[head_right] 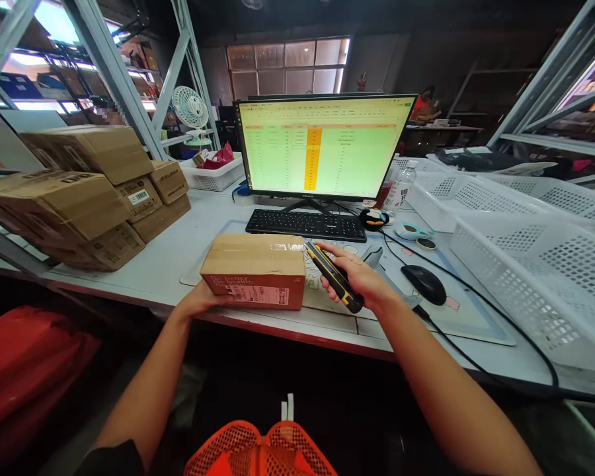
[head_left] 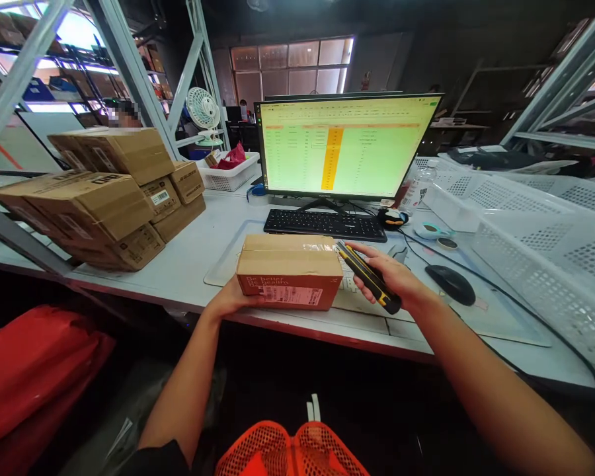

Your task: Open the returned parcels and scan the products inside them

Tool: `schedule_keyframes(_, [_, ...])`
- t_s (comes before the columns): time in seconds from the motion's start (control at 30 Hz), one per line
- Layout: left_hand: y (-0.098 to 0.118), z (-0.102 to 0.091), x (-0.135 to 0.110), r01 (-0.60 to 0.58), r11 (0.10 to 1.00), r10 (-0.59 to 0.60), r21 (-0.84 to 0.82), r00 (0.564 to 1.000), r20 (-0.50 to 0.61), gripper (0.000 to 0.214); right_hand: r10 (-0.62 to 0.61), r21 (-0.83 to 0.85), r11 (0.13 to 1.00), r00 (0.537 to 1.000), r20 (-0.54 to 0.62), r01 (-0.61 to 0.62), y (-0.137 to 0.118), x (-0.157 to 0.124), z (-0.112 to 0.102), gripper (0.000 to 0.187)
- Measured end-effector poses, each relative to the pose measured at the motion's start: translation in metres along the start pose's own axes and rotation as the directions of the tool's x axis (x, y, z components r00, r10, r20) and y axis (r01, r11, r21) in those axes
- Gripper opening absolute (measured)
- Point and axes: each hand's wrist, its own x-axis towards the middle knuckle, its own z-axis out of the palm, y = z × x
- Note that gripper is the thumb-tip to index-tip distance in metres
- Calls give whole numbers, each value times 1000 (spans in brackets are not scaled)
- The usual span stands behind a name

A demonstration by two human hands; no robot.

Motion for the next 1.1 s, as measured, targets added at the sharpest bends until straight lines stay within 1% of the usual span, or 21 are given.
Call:
schedule_keyframes(0.13, [1,1,0,10,1000,-10,1,1000,13,87,5,18,1000,999,42,-6,5,-10,-2,67])
schedule_keyframes(0.27, [3,1,0,3,1000,-3,13,1000,-16,92,17,-28,999,996,89,-15,5,-18,-5,69])
schedule_keyframes(0.43, [-3,4,0,9,999,-10,-50,1000,-26,83,65,-90,995,986,155,-51,6,-31,-7,74])
schedule_keyframes(0.5, [-4,6,-1,15,997,-17,-79,1000,-22,87,71,-102,993,986,151,-55,8,-35,-8,75])
schedule_keyframes(0.53, [-3,7,-1,7,997,-10,-82,1000,-27,91,69,-100,993,989,129,-57,9,-36,-9,75])
schedule_keyframes(0.57, [0,8,-2,-11,998,8,-63,998,-57,97,65,-93,994,993,97,-56,9,-37,-10,75])
schedule_keyframes(0.6, [6,7,-3,-35,999,33,-9,992,-122,103,56,-82,995,997,57,-51,10,-38,-12,75])
schedule_keyframes(0.63, [13,7,-4,-53,995,72,89,972,-223,110,41,-72,997,999,15,-40,10,-39,-13,75])
schedule_keyframes(0.67, [23,7,-5,-52,972,130,229,932,-338,116,22,-70,997,999,-28,-24,10,-39,-14,76])
schedule_keyframes(0.7, [35,7,-7,-26,920,209,391,877,-433,122,-1,-83,997,998,-68,-4,9,-40,-13,77])
schedule_keyframes(0.73, [48,8,-9,16,838,298,545,824,-482,124,-31,-112,993,994,-103,19,8,-40,-11,80])
schedule_keyframes(0.77, [62,9,-11,54,739,379,672,790,-481,124,-67,-158,986,989,-132,46,7,-41,-6,83])
schedule_keyframes(0.8, [75,13,-12,72,638,442,767,781,-441,121,-111,-218,973,982,-152,76,5,-42,0,85])
schedule_keyframes(0.83, [86,17,-12,71,546,478,835,792,-380,116,-166,-293,949,973,-163,113,2,-43,9,85])
schedule_keyframes(0.87, [97,22,-12,62,471,490,880,811,-320,112,-229,-378,913,961,-157,156,-1,-43,19,83])
schedule_keyframes(0.93, [111,35,-9,51,373,470,926,851,-236,109,-366,-555,793,925,-106,250,-8,-44,42,75])
schedule_keyframes(0.97, [115,41,-8,52,344,452,938,866,-213,109,-434,-640,711,898,-71,293,-11,-44,52,71])
schedule_keyframes(1.03, [118,52,-5,62,311,430,948,881,-199,111,-555,-778,521,832,4,351,-18,-42,70,65])
schedule_keyframes(1.1, [119,59,-4,66,299,429,952,882,-196,111,-626,-873,338,777,69,350,-24,-38,81,64])
